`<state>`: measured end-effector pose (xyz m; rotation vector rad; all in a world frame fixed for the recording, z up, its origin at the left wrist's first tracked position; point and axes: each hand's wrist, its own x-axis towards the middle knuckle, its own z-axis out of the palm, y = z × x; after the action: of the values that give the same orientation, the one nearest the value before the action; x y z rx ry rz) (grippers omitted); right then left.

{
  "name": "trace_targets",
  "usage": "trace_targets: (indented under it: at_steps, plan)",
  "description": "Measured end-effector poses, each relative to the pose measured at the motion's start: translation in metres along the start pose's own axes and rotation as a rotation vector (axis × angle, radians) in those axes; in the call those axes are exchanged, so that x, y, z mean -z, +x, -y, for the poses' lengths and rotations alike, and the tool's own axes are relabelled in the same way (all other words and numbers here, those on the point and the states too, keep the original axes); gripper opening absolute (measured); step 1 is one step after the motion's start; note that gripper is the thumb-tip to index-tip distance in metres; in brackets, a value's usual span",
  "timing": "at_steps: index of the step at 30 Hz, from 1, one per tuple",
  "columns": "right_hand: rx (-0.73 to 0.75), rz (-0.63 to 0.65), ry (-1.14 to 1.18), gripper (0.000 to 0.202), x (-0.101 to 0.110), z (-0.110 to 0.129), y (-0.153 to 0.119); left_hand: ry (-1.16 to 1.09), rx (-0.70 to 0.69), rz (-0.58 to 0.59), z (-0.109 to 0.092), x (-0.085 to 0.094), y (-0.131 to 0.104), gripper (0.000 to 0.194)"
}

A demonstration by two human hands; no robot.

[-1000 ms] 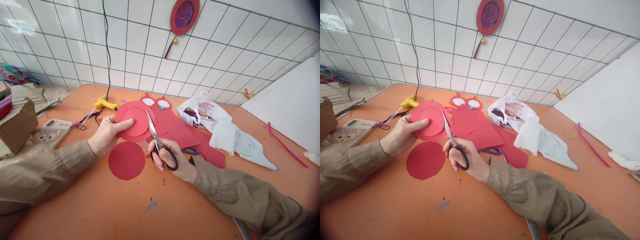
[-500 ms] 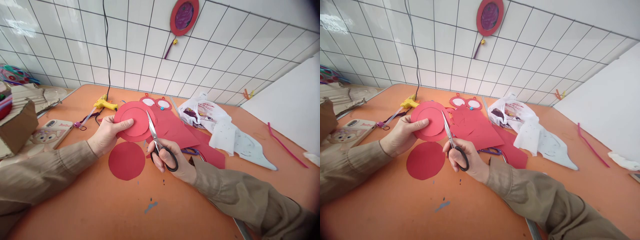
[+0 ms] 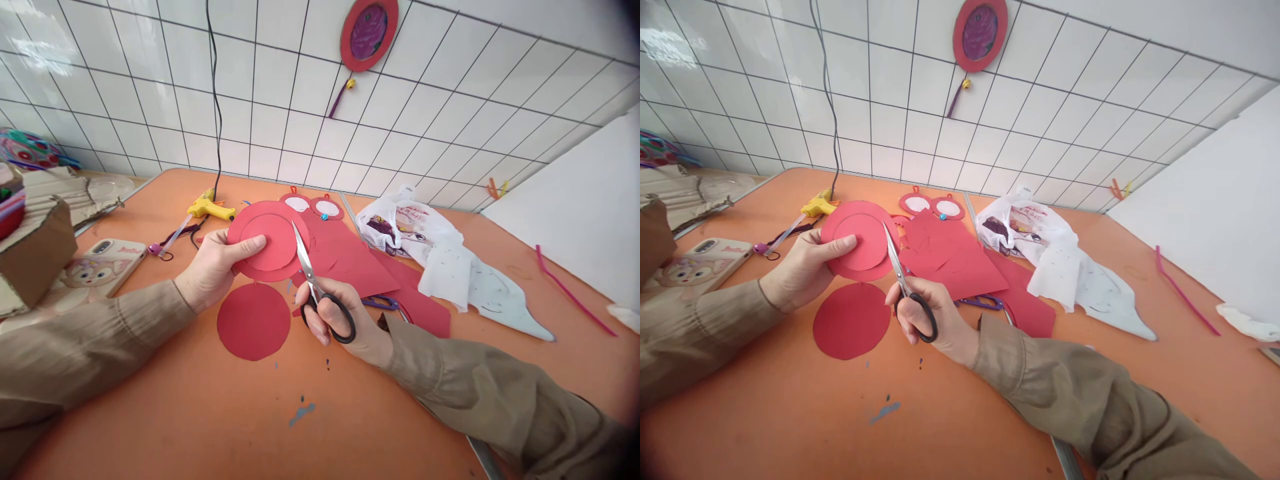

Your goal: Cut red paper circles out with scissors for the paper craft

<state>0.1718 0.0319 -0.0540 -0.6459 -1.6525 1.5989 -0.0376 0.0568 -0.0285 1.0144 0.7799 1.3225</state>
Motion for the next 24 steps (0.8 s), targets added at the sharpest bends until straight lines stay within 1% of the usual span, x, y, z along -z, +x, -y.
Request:
trace_targets:
  at_steps: [6,11,15,19,24]
  plan:
    - [-0.012,0.01,0.027,0.046,0.0,0.0,0.001,-0.028,0.034,0.011,0.001,0.0,0.0,0.016]
    - [-0.021,0.028,0.069,0.048,-0.001,0.001,0.001,-0.037,0.018,-0.013,-0.002,-0.006,0.0,0.017]
    - [0.006,0.037,0.104,0.048,0.0,0.0,0.0,-0.054,0.035,-0.031,-0.005,-0.012,-0.003,0.017]
    - [0.044,0.053,0.105,0.047,0.001,-0.002,0.0,-0.062,0.055,-0.029,-0.004,-0.015,-0.007,0.016]
    - [0.028,0.046,0.093,0.047,0.001,-0.002,0.001,-0.07,0.07,-0.069,-0.001,-0.018,-0.01,0.016]
